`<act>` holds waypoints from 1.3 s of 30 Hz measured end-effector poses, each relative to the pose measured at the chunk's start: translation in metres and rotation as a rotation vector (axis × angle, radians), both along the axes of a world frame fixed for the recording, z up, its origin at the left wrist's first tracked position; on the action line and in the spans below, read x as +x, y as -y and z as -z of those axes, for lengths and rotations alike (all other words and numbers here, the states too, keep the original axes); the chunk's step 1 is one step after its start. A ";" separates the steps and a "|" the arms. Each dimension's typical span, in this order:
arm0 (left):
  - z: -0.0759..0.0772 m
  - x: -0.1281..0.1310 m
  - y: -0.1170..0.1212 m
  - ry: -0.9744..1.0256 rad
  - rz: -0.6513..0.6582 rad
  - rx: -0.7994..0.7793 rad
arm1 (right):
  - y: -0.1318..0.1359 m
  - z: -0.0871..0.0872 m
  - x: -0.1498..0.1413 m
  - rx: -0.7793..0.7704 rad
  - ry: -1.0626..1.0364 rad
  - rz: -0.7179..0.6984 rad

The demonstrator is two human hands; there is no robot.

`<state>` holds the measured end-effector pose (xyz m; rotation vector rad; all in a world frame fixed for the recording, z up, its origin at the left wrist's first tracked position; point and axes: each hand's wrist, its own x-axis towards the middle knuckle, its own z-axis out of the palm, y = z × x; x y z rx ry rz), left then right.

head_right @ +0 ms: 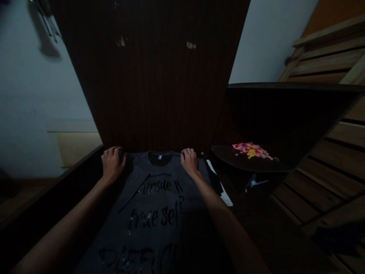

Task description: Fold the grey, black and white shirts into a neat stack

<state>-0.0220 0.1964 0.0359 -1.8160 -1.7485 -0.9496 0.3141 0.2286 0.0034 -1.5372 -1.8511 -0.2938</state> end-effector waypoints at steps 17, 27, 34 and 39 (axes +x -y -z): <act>0.012 -0.067 0.035 0.474 -0.006 -0.457 | 0.051 0.038 -0.016 -0.572 0.084 -0.041; 0.049 -0.057 0.053 0.735 0.035 -0.221 | 0.061 0.040 -0.020 -0.514 0.087 -0.024; 0.053 -0.059 0.060 0.810 0.060 -0.184 | 0.063 0.039 -0.022 -0.523 0.086 -0.004; 0.046 -0.058 0.064 0.786 0.066 -0.277 | 0.066 0.035 -0.023 -0.529 0.083 0.004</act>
